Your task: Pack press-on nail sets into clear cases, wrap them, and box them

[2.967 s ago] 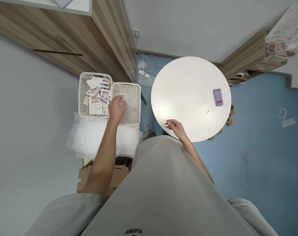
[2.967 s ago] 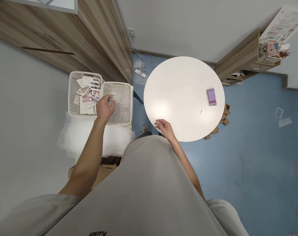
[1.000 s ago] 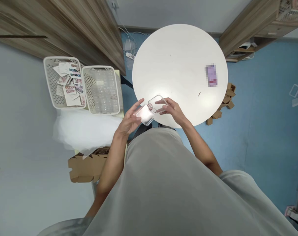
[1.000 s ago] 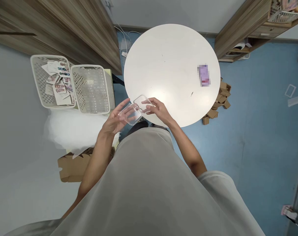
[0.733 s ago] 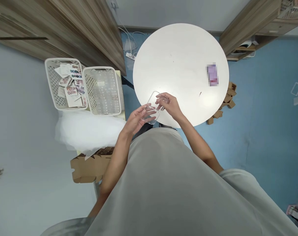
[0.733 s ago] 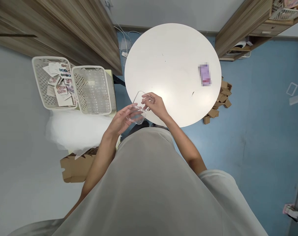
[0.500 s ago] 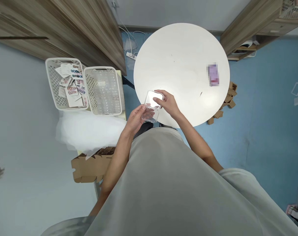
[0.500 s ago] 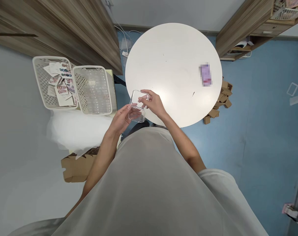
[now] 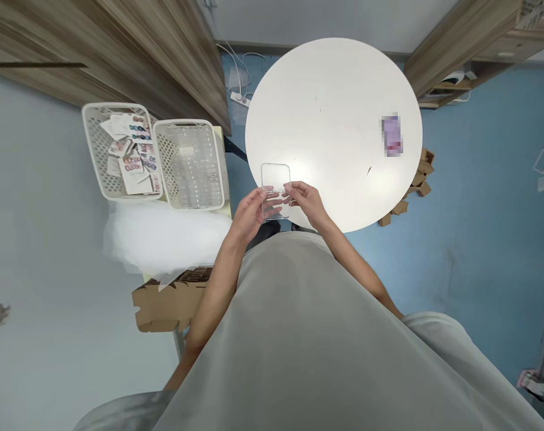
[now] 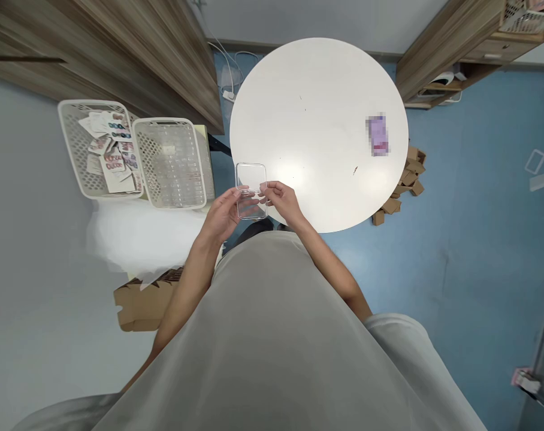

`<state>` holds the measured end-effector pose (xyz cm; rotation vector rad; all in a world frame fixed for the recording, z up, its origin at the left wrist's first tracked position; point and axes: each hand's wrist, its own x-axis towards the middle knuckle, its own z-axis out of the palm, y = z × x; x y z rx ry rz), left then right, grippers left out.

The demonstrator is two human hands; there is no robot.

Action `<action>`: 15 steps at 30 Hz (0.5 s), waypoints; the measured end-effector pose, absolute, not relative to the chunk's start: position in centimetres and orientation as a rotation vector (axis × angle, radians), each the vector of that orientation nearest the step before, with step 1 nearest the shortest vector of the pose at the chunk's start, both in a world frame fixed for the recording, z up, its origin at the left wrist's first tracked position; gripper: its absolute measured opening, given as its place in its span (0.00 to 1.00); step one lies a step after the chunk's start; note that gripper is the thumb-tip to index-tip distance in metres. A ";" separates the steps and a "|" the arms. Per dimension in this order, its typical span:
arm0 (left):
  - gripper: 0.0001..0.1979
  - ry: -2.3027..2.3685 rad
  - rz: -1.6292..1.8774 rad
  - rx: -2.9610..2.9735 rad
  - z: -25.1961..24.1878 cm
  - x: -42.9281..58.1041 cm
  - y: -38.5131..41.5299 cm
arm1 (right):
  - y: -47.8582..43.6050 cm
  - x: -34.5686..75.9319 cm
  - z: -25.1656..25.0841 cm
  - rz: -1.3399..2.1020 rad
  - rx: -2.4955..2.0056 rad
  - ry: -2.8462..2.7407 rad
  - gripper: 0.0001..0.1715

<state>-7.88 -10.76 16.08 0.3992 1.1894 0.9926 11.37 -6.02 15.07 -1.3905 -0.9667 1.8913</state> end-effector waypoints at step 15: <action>0.25 1.358 1.011 0.923 18.1 -3.4 -11.1 | -5.9 10.2 13.1 2.153 -1.285 -0.532 0.24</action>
